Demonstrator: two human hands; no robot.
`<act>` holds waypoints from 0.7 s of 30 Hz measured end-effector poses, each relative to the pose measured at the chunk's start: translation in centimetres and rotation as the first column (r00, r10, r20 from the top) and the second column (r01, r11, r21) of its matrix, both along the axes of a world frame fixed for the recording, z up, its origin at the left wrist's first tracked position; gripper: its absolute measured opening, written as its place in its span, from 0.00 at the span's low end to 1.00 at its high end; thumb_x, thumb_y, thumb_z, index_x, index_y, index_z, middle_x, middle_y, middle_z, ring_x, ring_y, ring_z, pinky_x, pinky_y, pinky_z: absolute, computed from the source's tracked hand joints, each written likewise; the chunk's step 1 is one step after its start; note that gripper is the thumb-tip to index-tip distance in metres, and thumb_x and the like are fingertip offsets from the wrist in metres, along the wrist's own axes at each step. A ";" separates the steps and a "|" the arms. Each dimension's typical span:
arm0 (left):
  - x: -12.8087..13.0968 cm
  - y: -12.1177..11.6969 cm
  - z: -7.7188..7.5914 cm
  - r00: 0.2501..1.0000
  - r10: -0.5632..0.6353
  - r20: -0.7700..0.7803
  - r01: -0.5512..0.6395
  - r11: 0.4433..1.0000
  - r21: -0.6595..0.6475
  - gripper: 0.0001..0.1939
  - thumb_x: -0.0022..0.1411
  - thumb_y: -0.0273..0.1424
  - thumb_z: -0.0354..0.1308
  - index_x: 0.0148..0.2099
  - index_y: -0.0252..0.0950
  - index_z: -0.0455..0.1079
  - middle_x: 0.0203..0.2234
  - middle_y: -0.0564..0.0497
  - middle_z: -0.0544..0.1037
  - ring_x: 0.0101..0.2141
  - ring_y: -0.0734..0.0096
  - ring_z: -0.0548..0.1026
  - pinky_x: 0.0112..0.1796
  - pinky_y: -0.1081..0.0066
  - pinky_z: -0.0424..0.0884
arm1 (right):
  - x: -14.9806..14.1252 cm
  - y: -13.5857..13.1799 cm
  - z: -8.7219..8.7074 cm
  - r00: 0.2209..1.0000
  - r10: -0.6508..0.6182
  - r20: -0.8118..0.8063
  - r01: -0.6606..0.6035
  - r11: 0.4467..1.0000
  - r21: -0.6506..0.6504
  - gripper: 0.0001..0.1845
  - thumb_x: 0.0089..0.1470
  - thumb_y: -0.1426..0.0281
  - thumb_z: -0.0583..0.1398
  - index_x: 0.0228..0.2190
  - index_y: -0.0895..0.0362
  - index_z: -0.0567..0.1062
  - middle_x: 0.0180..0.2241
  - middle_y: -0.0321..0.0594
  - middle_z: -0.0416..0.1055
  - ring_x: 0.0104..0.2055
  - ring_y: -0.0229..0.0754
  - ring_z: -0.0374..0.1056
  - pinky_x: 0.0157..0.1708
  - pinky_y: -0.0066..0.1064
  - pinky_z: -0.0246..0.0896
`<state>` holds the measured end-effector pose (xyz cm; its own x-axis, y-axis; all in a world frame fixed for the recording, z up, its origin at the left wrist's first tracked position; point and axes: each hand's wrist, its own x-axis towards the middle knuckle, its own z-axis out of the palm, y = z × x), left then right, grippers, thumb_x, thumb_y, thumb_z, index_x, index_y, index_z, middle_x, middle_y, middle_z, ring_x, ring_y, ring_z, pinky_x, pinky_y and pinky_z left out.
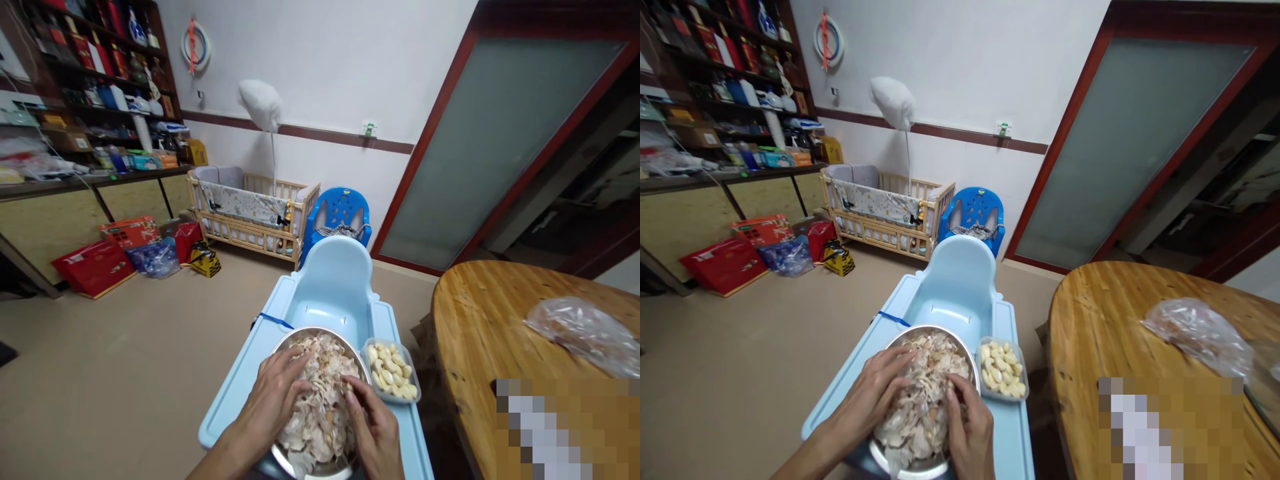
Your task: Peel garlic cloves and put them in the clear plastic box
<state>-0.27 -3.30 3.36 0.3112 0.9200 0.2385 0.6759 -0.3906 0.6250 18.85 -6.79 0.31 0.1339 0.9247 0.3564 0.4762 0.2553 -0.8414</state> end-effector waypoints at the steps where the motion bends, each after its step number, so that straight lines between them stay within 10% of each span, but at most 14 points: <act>1: -0.1 0.0 0.0 0.999 -0.006 0.044 0.004 1.000 0.030 0.18 0.59 0.25 0.50 0.51 0.39 0.69 0.48 0.42 0.72 0.50 0.56 0.67 0.50 0.54 0.63 | 0.0 0.1 -0.1 1.000 -0.009 -0.012 0.009 1.000 -0.006 0.11 0.53 0.66 0.57 0.37 0.55 0.76 0.37 0.43 0.76 0.39 0.45 0.72 0.40 0.30 0.67; 11: 1.4 2.0 0.7 0.874 -0.132 0.467 0.061 0.985 0.164 0.13 0.59 0.24 0.49 0.39 0.37 0.76 0.30 0.48 0.78 0.31 0.67 0.75 0.33 0.70 0.71 | -0.2 0.8 0.2 0.995 -0.021 -0.093 0.019 1.000 -0.025 0.12 0.51 0.65 0.58 0.36 0.56 0.76 0.36 0.43 0.77 0.38 0.45 0.72 0.38 0.30 0.68; 17: 0.4 1.4 2.7 0.916 -0.360 0.176 0.331 0.928 0.172 0.11 0.60 0.34 0.54 0.36 0.38 0.77 0.26 0.48 0.78 0.31 0.65 0.74 0.34 0.69 0.66 | 0.5 1.3 -0.3 0.983 -0.014 -0.184 -0.002 0.996 -0.086 0.13 0.51 0.63 0.58 0.36 0.56 0.76 0.36 0.44 0.76 0.39 0.47 0.71 0.42 0.36 0.65; 21: -0.6 -0.7 2.4 0.813 -0.568 -0.126 0.582 0.801 0.140 0.07 0.54 0.37 0.60 0.34 0.42 0.75 0.26 0.52 0.77 0.32 0.67 0.70 0.37 0.69 0.60 | 0.6 1.7 0.1 0.963 -0.020 -0.268 -0.010 0.994 -0.113 0.15 0.51 0.61 0.58 0.36 0.57 0.76 0.37 0.45 0.76 0.39 0.48 0.71 0.41 0.37 0.65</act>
